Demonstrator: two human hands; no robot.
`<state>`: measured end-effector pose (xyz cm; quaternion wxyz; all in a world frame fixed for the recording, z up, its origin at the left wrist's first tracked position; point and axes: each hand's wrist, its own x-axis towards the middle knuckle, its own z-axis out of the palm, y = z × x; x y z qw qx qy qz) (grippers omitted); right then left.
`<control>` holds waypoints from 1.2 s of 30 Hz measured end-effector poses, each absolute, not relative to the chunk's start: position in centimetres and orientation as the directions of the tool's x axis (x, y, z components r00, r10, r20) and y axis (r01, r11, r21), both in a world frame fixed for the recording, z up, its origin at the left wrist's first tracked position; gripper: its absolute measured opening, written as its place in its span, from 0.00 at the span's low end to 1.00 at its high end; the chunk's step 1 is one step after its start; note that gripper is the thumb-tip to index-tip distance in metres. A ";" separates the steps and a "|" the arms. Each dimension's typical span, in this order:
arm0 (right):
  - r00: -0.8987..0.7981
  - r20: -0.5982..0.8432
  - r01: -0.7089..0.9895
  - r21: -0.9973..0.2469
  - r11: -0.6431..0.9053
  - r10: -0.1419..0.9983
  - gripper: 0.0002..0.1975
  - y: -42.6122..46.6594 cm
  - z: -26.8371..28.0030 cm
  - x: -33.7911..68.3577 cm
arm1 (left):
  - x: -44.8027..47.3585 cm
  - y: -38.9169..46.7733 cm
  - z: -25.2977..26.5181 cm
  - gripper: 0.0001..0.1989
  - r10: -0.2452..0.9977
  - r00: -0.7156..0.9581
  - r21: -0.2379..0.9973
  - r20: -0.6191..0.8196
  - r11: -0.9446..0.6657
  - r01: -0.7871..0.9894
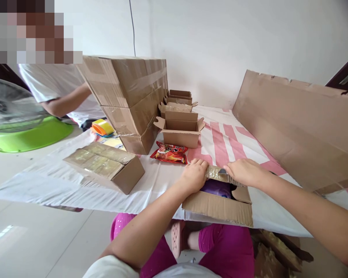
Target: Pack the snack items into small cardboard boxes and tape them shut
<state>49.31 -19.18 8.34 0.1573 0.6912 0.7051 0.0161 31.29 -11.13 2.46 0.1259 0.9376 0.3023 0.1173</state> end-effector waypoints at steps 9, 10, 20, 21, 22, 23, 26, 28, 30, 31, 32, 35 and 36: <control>0.129 -0.218 0.974 0.209 -0.083 0.967 0.29 -19.1 6.8 47.9 | 31.1 -11.3 2.9 0.19 0.615 0.782 0.333 0.099 -0.761 0.556; 0.135 -0.222 0.976 0.200 -0.091 0.966 0.29 -19.1 6.8 47.8 | 31.1 -11.3 2.9 0.19 0.615 0.782 0.335 0.099 -0.761 0.556; 0.194 -0.216 0.981 0.035 -0.191 0.957 0.27 -18.7 6.8 46.3 | 30.9 -11.5 2.9 0.16 0.617 0.776 0.328 0.126 -0.765 0.555; 0.196 -0.213 0.980 0.004 -0.200 0.957 0.27 -18.7 6.8 46.2 | 30.9 -11.5 2.9 0.15 0.617 0.776 0.326 0.132 -0.766 0.554; 0.198 -0.216 0.977 -0.031 -0.209 0.956 0.27 -18.8 6.8 46.2 | 30.8 -11.5 2.9 0.15 0.616 0.776 0.325 0.138 -0.768 0.552; 0.200 -0.222 0.973 -0.071 -0.220 0.954 0.27 -18.8 6.9 46.3 | 30.8 -11.5 2.9 0.15 0.614 0.776 0.325 0.143 -0.770 0.549; 0.203 -0.231 0.949 -0.194 -0.250 0.952 0.31 -19.0 6.9 46.8 | 30.7 -11.5 2.8 0.17 0.610 0.777 0.328 0.156 -0.774 0.542; 0.176 -0.188 0.927 -0.299 -0.227 0.966 0.26 -19.1 7.0 47.5 | 30.7 -11.6 2.7 0.17 0.612 0.775 0.331 0.161 -0.773 0.541; 0.098 -0.087 0.921 -0.370 -0.123 0.991 0.17 -19.4 6.9 48.2 | 30.6 -11.6 2.6 0.18 0.614 0.772 0.335 0.164 -0.771 0.542; 0.040 -0.029 0.927 -0.372 -0.048 0.999 0.16 -19.5 6.9 48.5 | 30.6 -11.6 2.6 0.18 0.614 0.772 0.336 0.166 -0.771 0.541; -0.024 0.019 0.938 -0.345 0.030 1.000 0.17 -19.6 6.9 48.8 | 30.6 -11.6 2.6 0.18 0.613 0.772 0.337 0.167 -0.772 0.539; -0.173 0.046 0.966 -0.186 0.179 0.984 0.16 -19.9 6.7 48.9 | 30.6 -11.6 2.6 0.18 0.610 0.774 0.339 0.168 -0.773 0.536; -0.195 0.037 0.970 -0.139 0.199 0.980 0.15 -20.0 6.7 48.8 | 30.6 -11.5 2.6 0.18 0.608 0.776 0.339 0.169 -0.775 0.533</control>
